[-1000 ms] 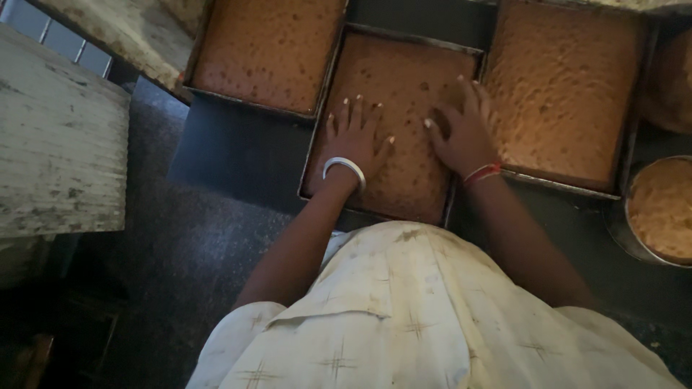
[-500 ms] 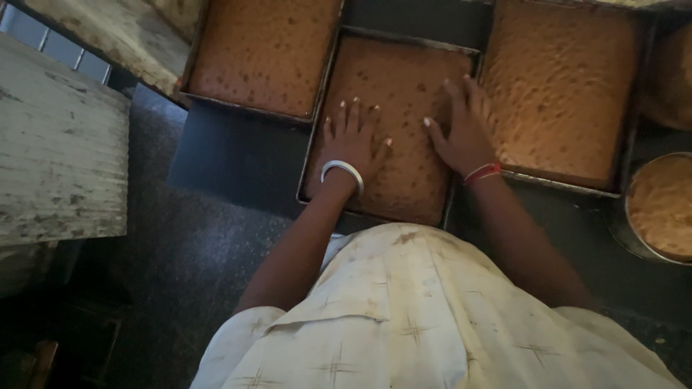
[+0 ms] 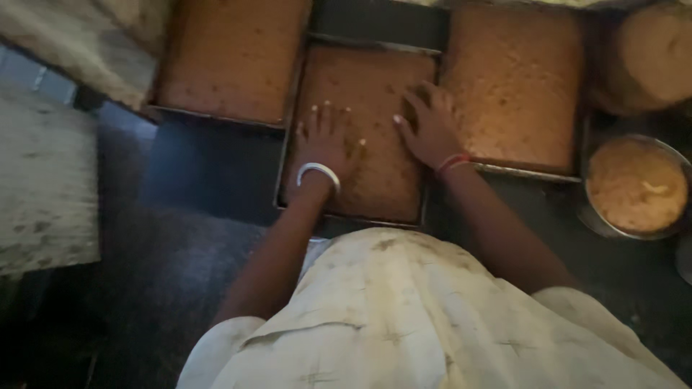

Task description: The person checks baked cakes in various rectangular and circular pans by pressing their tops with their hands, moves several pans around the workstation, and carries one rectangular pan towards an oven.

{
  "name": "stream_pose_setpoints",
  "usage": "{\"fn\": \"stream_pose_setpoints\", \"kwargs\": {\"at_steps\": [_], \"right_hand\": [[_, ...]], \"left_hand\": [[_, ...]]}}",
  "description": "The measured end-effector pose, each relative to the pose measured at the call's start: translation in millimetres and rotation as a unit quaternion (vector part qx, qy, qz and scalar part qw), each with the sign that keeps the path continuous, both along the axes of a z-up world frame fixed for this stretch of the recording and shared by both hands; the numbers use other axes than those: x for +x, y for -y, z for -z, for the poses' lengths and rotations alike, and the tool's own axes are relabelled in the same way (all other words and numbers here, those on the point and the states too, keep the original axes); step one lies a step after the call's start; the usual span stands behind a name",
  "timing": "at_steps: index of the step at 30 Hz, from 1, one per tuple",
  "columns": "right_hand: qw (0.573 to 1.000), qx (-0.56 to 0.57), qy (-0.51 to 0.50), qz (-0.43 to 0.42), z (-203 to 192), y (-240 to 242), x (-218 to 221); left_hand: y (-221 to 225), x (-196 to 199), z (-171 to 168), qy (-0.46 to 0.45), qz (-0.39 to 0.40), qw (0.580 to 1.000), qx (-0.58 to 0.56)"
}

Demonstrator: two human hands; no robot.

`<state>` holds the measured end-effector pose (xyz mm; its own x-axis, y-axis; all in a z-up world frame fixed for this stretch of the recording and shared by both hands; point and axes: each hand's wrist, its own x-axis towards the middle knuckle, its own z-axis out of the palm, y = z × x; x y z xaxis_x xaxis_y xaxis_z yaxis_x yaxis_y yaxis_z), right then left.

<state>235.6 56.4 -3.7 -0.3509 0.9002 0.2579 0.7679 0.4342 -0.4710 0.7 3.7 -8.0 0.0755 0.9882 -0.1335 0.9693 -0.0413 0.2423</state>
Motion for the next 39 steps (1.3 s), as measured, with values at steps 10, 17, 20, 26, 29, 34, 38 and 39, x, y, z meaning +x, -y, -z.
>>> {"fn": "stream_pose_setpoints", "kwargs": {"at_steps": [10,17,20,26,29,34,38,39], "right_hand": [[0.999,0.008,-0.034,0.021,13,8,6],[0.999,0.024,-0.007,0.041,20,3,8],[0.997,0.043,-0.045,0.038,31,-1,6],[0.987,0.083,-0.136,0.018,17,42,13],[0.987,0.057,-0.152,0.011,8,110,16],[0.990,-0.068,-0.123,-0.022,38,172,57],[0.991,-0.116,-0.053,-0.040,68,172,88],[0.990,-0.104,-0.075,-0.062,70,166,87]], "left_hand": [[6,-3,-5,0.037,0.002,0.998,0.045],[1,0,-11,0.031,-0.012,0.999,-0.002],[4,-3,-9,0.021,-0.027,0.999,-0.014],[-3,0,-1,-0.015,-0.001,1.000,-0.028],[-2,1,-4,-0.011,-0.014,0.999,-0.045],[0,2,-10,0.006,-0.017,0.999,-0.045],[4,4,-7,0.012,-0.022,0.999,-0.027],[3,1,-9,0.017,-0.023,0.999,-0.027]]}}
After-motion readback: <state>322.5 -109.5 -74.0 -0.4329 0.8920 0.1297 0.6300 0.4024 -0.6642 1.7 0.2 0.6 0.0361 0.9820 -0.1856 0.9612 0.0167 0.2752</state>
